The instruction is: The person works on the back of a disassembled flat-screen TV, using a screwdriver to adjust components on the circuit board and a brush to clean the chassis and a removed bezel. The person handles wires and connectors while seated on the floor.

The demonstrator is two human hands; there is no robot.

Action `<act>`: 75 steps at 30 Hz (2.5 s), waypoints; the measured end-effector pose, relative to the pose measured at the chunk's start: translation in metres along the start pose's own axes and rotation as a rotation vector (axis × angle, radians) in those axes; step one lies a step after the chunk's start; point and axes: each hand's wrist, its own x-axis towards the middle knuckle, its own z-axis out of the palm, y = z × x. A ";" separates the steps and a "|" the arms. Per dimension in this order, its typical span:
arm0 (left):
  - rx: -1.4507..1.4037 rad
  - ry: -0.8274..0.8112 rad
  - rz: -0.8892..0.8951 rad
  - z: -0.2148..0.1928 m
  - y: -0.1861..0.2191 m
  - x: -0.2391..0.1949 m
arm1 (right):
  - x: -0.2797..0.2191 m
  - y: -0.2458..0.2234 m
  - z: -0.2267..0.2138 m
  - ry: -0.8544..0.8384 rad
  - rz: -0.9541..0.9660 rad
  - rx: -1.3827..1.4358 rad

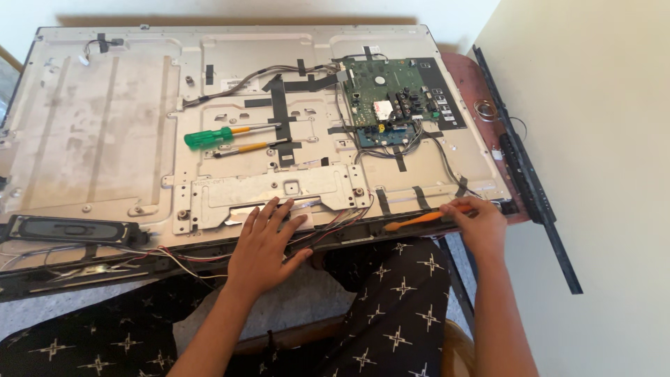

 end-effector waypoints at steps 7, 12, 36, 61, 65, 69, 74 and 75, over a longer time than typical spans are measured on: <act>0.005 0.010 0.004 0.000 0.000 0.000 | -0.001 0.032 -0.058 0.208 0.247 -0.094; 0.000 -0.001 0.012 0.001 -0.002 -0.001 | 0.000 0.029 -0.039 0.209 0.090 -0.123; 0.051 0.008 0.006 0.007 -0.003 -0.002 | -0.017 -0.006 -0.085 0.616 0.148 0.142; -0.183 -0.167 -0.238 -0.095 -0.039 -0.033 | -0.035 -0.092 0.011 -0.157 0.037 0.619; -0.068 -0.135 -0.197 -0.087 -0.022 -0.055 | -0.031 -0.080 0.006 -0.261 -0.090 0.396; 0.070 0.138 -0.098 -0.068 -0.015 -0.072 | -0.028 -0.067 0.010 -0.280 -0.005 0.375; -0.076 0.173 -0.079 -0.069 -0.043 -0.071 | -0.024 -0.058 0.013 -0.228 0.008 0.178; -0.089 0.185 -0.077 -0.073 -0.051 -0.070 | -0.025 -0.057 0.013 -0.215 -0.039 0.167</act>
